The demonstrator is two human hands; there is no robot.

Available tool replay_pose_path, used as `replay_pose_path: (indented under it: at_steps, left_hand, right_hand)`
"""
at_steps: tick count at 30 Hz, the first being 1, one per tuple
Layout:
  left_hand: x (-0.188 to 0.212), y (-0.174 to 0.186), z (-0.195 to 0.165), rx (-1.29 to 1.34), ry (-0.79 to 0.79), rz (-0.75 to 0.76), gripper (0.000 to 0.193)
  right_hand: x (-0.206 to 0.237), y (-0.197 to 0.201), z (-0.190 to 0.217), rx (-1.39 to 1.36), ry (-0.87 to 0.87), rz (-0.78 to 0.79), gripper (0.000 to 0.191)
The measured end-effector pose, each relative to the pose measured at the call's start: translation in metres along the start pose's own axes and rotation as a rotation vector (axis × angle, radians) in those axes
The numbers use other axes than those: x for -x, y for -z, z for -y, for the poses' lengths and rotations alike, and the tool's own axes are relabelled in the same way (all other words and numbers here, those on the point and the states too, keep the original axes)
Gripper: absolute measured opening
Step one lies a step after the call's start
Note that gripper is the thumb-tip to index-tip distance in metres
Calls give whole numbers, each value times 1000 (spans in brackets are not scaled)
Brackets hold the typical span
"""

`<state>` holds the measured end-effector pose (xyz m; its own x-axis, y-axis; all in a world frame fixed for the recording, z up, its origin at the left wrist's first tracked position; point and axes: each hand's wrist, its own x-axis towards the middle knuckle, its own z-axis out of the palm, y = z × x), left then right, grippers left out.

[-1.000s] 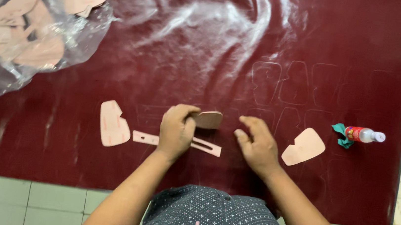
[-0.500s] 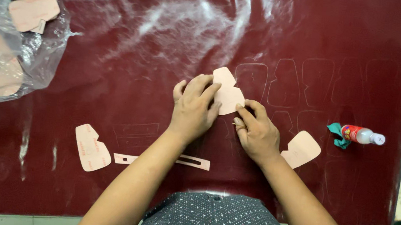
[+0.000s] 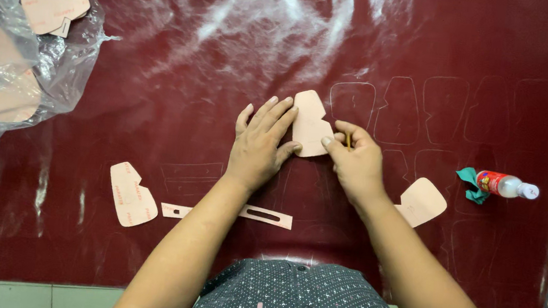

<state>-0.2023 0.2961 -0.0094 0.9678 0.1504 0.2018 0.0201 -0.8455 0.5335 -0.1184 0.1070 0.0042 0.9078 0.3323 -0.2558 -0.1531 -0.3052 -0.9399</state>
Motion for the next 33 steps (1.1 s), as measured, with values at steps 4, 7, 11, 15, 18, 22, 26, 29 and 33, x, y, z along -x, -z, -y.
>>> replay_pose_path:
  at_steps: [4,7,11,15,18,22,26,29,33]
  left_hand:
    - [1,-3,4,28,3,-34,55]
    - [1,-7,7,74,27,-67,52]
    - [4,-6,8,199,68,-154,47]
    - [10,0,2,60,2,-57,47]
    - [6,1,-3,-2,-54,-28,53]
    - [3,1,-1,-11,-38,-1,50]
    - [4,0,3,2,-31,7,50]
    - [5,0,6,34,-33,17,51]
    - [5,1,5,50,-22,19,49]
  right_hand:
    - [11,9,14,259,289,-133,19]
    - [21,6,25,526,480,-172,24]
    - [29,3,28,515,439,21,28]
    - [25,17,19,678,355,-78,28]
    - [28,20,9,702,328,-19,31]
    - [30,19,3,719,362,9,34]
    - [31,18,4,751,370,10,34]
    - [30,18,5,762,364,17,34]
    - [30,19,5,766,372,21,34]
